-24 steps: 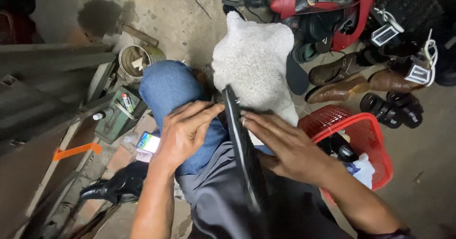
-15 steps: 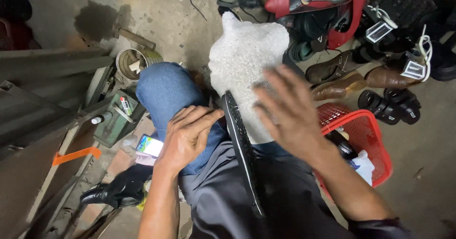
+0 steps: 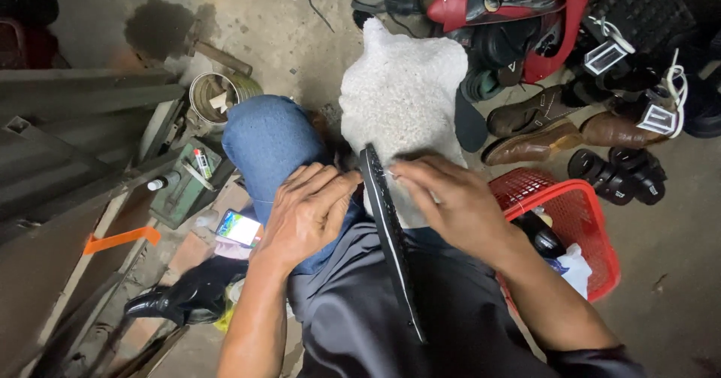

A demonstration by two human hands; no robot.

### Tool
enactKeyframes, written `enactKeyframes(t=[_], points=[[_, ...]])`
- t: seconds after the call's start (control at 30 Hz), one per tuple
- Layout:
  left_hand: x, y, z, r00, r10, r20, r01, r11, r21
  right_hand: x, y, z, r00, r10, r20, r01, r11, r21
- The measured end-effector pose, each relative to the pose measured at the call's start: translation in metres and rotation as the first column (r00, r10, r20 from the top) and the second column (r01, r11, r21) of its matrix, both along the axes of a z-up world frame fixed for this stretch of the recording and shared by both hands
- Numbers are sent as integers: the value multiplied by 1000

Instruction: Hand-sewing a rubber sole onto a shoe upper using a needle and thread.

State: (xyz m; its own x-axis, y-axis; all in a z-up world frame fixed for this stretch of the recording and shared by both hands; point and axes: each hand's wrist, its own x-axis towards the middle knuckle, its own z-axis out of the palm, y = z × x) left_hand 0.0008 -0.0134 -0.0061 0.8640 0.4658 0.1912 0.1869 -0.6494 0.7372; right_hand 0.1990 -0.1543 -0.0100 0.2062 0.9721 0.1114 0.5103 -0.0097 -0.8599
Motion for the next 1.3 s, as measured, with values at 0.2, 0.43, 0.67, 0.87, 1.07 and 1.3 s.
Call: enactKeyframes(t=[0.2,0.43,0.67,0.87,1.07,1.3], points=[[-4,6,4,998,32,-48,-27,995,94,-14,12,11,992,99,81,-95,994,-50],[-25,22,-10,977,116,-180,-69,967,246,-30,34,-1,970,188,153,-182,982,-53],[-35,14,-12,944,223,-242,-154,949,274,-30,39,5,938,294,185,-280,955,-98],[-68,19,-2,751,453,-480,-353,890,287,-30,37,11,974,142,178,-127,988,-92],[-58,8,-12,720,465,-516,-422,883,207,-31,10,4,967,151,205,-116,978,-174],[-53,1,-18,787,397,-472,-510,850,-134,-17,11,34,991,80,-106,-123,860,-496]])
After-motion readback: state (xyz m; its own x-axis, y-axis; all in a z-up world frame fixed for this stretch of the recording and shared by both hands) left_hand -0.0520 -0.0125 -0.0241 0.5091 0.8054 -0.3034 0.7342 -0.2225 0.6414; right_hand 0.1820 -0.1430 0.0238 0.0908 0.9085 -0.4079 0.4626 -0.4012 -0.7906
